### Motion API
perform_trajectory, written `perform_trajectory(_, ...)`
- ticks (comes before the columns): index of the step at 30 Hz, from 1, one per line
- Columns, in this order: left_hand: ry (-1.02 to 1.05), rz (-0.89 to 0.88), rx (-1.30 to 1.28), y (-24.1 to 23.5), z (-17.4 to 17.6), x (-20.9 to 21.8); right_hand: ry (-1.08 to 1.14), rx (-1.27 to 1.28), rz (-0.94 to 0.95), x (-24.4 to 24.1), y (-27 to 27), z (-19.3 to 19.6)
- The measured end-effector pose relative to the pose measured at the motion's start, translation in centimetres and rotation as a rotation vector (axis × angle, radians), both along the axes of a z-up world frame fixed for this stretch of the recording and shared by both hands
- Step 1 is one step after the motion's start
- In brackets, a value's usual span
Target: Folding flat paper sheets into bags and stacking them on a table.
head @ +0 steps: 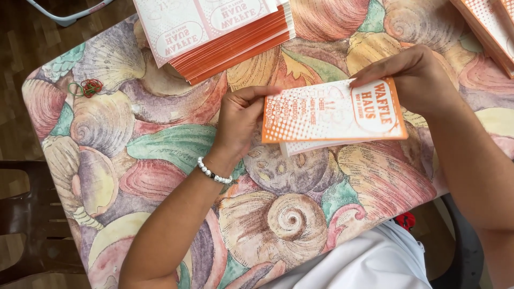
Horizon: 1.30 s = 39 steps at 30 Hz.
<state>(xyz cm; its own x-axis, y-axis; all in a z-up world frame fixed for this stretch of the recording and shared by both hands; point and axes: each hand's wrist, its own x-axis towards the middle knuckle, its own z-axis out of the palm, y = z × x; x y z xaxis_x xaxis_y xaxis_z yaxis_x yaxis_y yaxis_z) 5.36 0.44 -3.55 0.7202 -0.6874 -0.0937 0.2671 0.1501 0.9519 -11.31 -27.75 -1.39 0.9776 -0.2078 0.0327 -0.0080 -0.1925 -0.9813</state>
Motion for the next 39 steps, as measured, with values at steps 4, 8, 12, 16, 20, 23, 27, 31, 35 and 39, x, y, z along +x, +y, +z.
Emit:
perform_trajectory(4, 0.299, 0.01, -0.036, 0.0, 2.3, -0.1, -0.05, 0.023, -0.077, -0.1, 0.4, -0.2)
perform_trajectory(8, 0.376, -0.05, 0.115, 0.1, 3.2, -1.1, -0.088, -0.017, -0.091, -0.3, 0.3, -0.2)
perform_trajectory(12, 0.187, 0.061, -0.079, 0.1, 3.3, -1.7, -0.279, -0.414, 0.295, -0.4, 1.5, 5.3)
perform_trajectory(16, -0.164, 0.132, -0.179, 0.5, 5.4, -2.5, -0.319, -0.08, 0.552, -0.9, 2.3, 7.0)
perform_trajectory(20, -0.828, 0.089, -0.024, 1.1, 8.2, -3.8, -0.284, -0.434, 0.323, 1.0, 6.9, 8.1)
perform_trajectory(23, -1.003, 0.065, -0.011, 1.4, 9.3, -5.0, -0.172, -0.487, 0.195, 1.2, 9.4, 7.7)
perform_trajectory(27, -0.839, 0.119, 0.026, 2.0, 10.5, -5.0, -0.236, -0.467, -0.033, 1.0, 9.1, 7.1)
perform_trajectory(31, -0.522, 0.055, -0.14, 1.8, 11.0, -5.6, -0.265, -0.214, -0.109, 0.2, 8.7, 5.8)
perform_trajectory(35, -0.316, 0.076, -0.105, 1.7, 11.2, -6.4, -0.227, -0.15, -0.203, -0.1, 8.9, 4.9)
perform_trajectory(39, -0.33, 0.104, -0.15, 1.6, 10.4, -6.6, -0.234, -0.131, -0.203, -0.3, 9.0, 4.6)
